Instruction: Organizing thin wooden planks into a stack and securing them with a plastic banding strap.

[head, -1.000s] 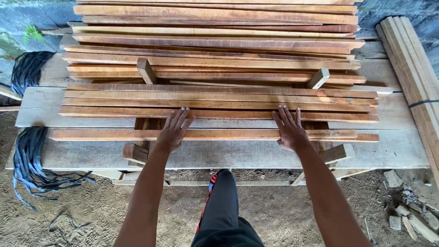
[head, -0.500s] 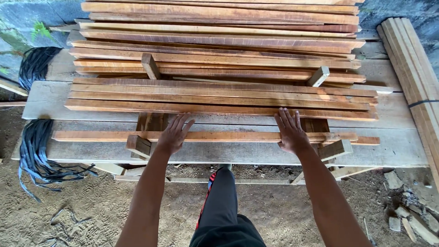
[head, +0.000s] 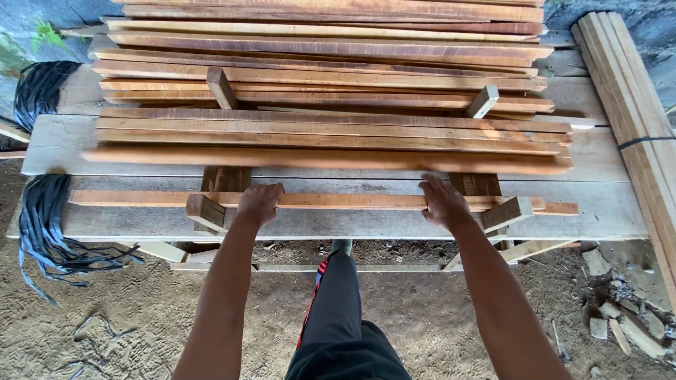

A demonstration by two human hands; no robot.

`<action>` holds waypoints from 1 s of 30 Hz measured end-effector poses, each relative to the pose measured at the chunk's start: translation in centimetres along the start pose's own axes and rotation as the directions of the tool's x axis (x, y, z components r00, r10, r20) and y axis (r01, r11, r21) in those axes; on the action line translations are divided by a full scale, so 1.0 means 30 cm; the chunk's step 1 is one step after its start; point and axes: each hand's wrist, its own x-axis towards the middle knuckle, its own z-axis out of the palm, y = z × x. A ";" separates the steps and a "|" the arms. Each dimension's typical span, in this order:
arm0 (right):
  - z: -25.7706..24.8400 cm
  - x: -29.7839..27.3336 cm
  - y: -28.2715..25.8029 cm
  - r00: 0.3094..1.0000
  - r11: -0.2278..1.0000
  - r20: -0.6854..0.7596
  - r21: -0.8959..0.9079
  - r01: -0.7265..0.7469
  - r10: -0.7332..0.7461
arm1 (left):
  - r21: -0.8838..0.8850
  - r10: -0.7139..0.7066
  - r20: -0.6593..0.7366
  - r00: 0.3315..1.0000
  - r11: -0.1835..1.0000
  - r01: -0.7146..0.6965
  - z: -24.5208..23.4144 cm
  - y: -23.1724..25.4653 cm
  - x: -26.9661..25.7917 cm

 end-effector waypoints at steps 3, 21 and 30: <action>0.066 -0.012 0.038 0.999 0.999 0.006 -0.017 0.034 -0.034 | -0.052 -0.006 0.048 0.999 0.999 0.009 -0.077 0.025 -0.010; -0.141 0.006 -0.061 0.923 0.966 0.356 0.150 -0.209 0.144 | -0.247 -0.056 0.181 0.982 0.964 0.101 -0.454 0.137 -0.087; -0.167 0.045 -0.033 0.859 0.694 0.329 0.508 -0.510 0.391 | -0.573 -0.243 0.238 0.940 0.747 0.338 -0.324 0.039 0.028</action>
